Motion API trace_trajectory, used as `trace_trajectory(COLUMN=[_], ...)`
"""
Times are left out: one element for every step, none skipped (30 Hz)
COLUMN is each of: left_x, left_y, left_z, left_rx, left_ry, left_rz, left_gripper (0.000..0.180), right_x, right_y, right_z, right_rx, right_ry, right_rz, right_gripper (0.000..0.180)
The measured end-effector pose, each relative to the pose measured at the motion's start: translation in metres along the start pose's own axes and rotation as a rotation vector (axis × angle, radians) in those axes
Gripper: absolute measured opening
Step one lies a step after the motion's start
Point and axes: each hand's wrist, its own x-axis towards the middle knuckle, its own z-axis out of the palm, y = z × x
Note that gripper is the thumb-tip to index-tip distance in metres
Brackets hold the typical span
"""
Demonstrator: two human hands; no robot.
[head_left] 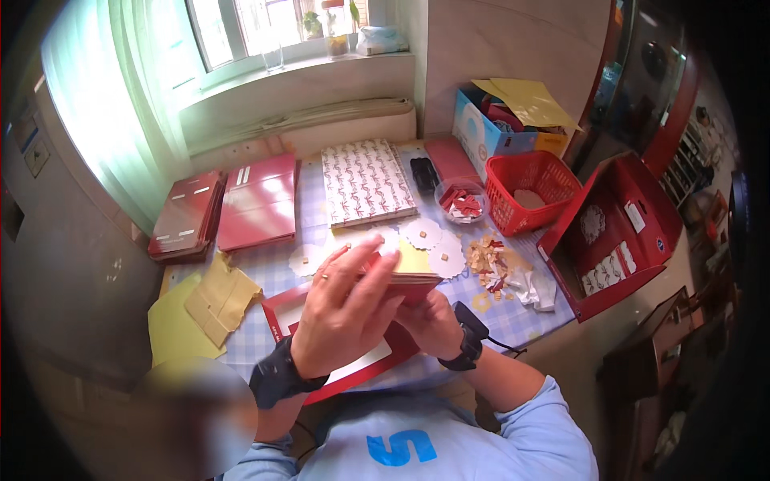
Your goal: Folding and assembling red paper cardholders and attaching decorative paper cutouts.
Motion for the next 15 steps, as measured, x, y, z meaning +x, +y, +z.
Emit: trace_trajectory(left_x=[-0.002, -0.005, -0.01, -0.016, -0.022, -0.027, -0.03, -0.033, -0.041, -0.047, -0.051, -0.053, -0.055, -0.056, -0.058], left_y=[-0.001, -0.004, -0.012, -0.016, -0.015, -0.014, -0.009, -0.002, 0.005, 0.012, 0.018, 0.023, 0.026, 0.029, 0.031], left_z=[0.002, 0.005, 0.007, 0.004, 0.004, 0.005, 0.008, 0.014, 0.024, 0.03, 0.032, 0.033, 0.034, 0.035, 0.035], left_rx=[-0.174, -0.349, -0.465, -0.634, -0.926, -1.222, -1.293, -1.364, -1.177, -1.014, -0.996, -0.977, -0.974, -1.057, -1.144], left_ry=[0.117, 0.235, 0.193, 0.143, 0.088, 0.027, 0.047, 0.067, 0.145, 0.189, 0.211, 0.233, 0.234, 0.273, 0.311], left_rz=[-0.089, -0.177, -0.263, -0.385, -0.519, -0.648, -0.662, -0.677, -0.619, -0.643, -0.667, -0.689, -0.696, -0.739, -0.782], left_gripper=[0.06, 0.069, 0.084, 0.079, 0.074, 0.07, 0.066, 0.062, 0.058, 0.057, 0.057, 0.058, 0.058, 0.06, 0.063], right_x=[0.001, 0.003, 0.006, 0.008, 0.011, 0.01, 0.01, 0.01, 0.007, 0.005, 0.002, 0.001, -0.001, -0.001, -0.003], right_y=[-0.002, -0.008, -0.017, -0.025, -0.031, -0.034, -0.037, -0.038, -0.033, -0.032, -0.032, -0.032, -0.03, -0.027, -0.024], right_z=[0.0, 0.001, 0.003, 0.004, 0.003, 0.004, 0.006, 0.007, 0.009, 0.013, 0.017, 0.019, 0.019, 0.018, 0.017], right_rx=[0.019, 0.019, 0.054, 0.092, 0.103, 0.102, 0.147, 0.192, 0.196, 0.199, 0.25, 0.298, 0.347, 0.349, 0.358], right_ry=[-0.004, -0.002, 0.027, 0.054, 0.01, 0.012, -0.026, -0.064, -0.08, -0.08, -0.03, 0.02, 0.041, 0.038, 0.055], right_rz=[-0.025, -0.026, 0.006, 0.041, 0.035, 0.034, 0.115, 0.197, 0.229, 0.236, 0.288, 0.339, 0.39, 0.396, 0.397], right_gripper=[0.036, 0.036, 0.035, 0.034, 0.036, 0.036, 0.037, 0.039, 0.04, 0.04, 0.04, 0.04, 0.04, 0.04, 0.038])
